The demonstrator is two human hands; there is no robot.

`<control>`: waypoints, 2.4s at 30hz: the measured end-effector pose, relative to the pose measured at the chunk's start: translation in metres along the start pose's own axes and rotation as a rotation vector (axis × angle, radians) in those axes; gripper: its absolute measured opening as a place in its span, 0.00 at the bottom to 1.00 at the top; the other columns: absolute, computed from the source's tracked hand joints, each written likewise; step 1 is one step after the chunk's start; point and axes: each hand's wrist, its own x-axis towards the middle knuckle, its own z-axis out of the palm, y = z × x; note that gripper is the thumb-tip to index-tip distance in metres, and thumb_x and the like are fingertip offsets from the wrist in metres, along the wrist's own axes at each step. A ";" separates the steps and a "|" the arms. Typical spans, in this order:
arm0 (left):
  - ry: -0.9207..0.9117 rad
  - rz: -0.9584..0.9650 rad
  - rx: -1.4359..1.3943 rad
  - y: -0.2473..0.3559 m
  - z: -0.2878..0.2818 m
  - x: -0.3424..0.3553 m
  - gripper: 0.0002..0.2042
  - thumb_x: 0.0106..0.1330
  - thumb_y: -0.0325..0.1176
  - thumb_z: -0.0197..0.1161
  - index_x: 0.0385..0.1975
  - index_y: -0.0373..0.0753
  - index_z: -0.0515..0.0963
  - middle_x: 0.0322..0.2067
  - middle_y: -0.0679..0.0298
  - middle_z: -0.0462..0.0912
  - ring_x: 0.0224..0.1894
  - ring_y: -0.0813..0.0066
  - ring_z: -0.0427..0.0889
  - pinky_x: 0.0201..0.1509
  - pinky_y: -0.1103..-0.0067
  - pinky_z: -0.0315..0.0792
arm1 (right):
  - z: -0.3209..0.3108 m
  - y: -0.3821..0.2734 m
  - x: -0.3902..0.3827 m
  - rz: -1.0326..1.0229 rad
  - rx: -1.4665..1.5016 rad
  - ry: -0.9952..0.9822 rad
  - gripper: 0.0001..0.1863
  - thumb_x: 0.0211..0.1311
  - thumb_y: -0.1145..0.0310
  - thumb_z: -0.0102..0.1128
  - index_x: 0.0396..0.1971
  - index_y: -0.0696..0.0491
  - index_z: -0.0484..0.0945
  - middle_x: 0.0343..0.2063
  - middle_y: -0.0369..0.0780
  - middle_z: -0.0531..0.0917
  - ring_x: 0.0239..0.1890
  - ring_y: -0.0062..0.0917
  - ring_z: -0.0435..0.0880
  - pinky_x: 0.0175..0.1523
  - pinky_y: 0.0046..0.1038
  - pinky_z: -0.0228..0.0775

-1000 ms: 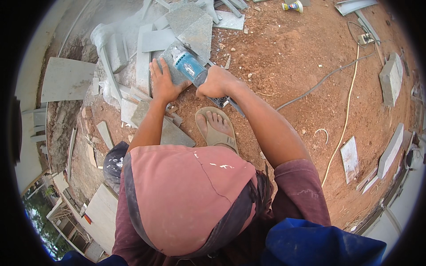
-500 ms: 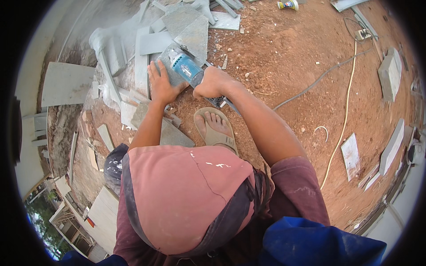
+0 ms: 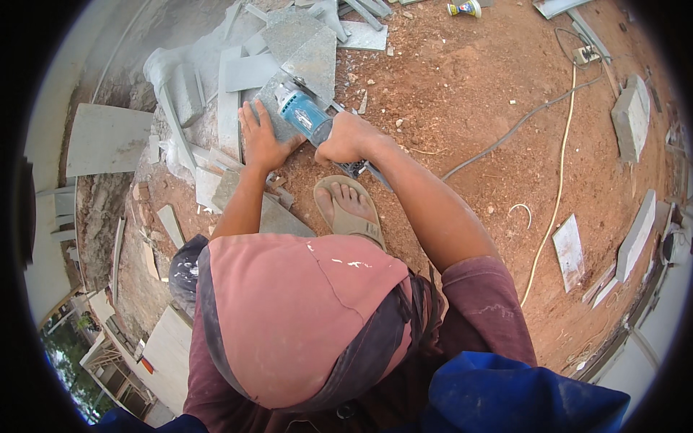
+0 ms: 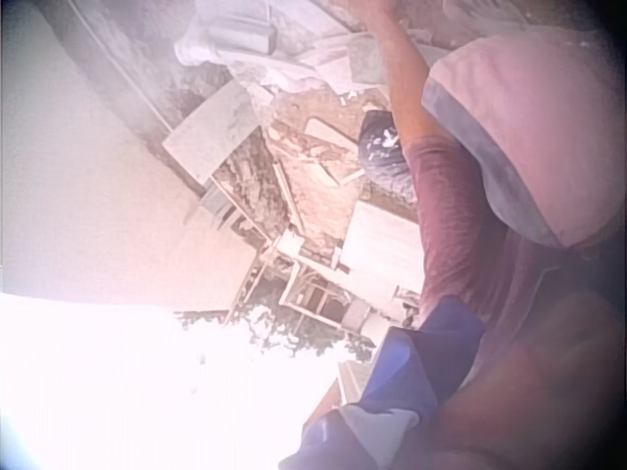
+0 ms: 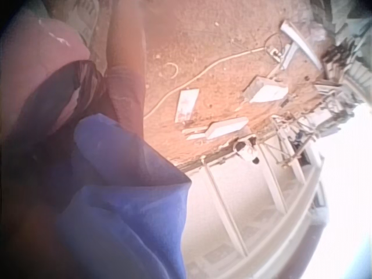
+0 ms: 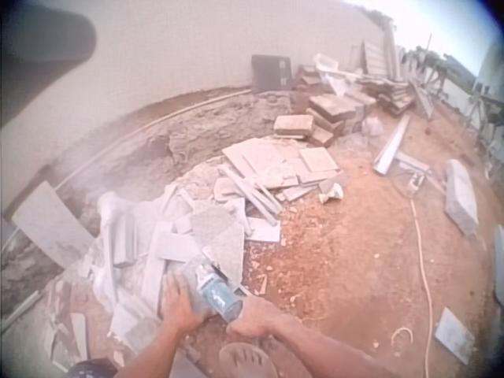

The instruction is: The person uses a handheld angle grinder to cut a rectangular ceramic tile on the ground. They hold the tile steady with their left hand while guiding the grinder with their right hand to make a straight cut. The person then repositions the tile and continues cutting.

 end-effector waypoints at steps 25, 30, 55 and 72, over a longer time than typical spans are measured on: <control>-0.008 -0.011 -0.008 0.003 -0.003 0.003 0.70 0.54 0.60 0.83 0.84 0.27 0.41 0.83 0.31 0.37 0.87 0.33 0.33 0.89 0.54 0.42 | -0.002 -0.001 0.001 0.024 -0.001 -0.018 0.30 0.38 0.58 0.79 0.35 0.70 0.88 0.40 0.60 0.91 0.45 0.46 0.93 0.51 0.38 0.85; -0.004 -0.007 -0.018 0.004 -0.003 0.003 0.70 0.54 0.60 0.83 0.84 0.27 0.41 0.83 0.31 0.37 0.86 0.33 0.33 0.88 0.54 0.42 | 0.003 0.007 0.003 0.009 0.020 0.026 0.26 0.37 0.59 0.78 0.31 0.66 0.86 0.33 0.55 0.90 0.38 0.40 0.91 0.45 0.37 0.82; 0.000 0.004 0.013 0.003 -0.006 0.008 0.69 0.54 0.62 0.82 0.84 0.28 0.42 0.84 0.32 0.37 0.86 0.33 0.33 0.88 0.54 0.43 | 0.005 0.022 0.021 -0.023 0.049 -0.013 0.29 0.35 0.56 0.78 0.32 0.69 0.89 0.37 0.59 0.91 0.41 0.45 0.94 0.48 0.36 0.85; -0.002 0.003 0.005 0.006 -0.008 0.010 0.69 0.55 0.61 0.82 0.84 0.28 0.43 0.84 0.32 0.38 0.86 0.33 0.33 0.88 0.54 0.43 | 0.002 0.021 0.018 0.016 0.047 -0.010 0.31 0.34 0.56 0.79 0.35 0.68 0.89 0.40 0.60 0.91 0.45 0.47 0.94 0.51 0.38 0.85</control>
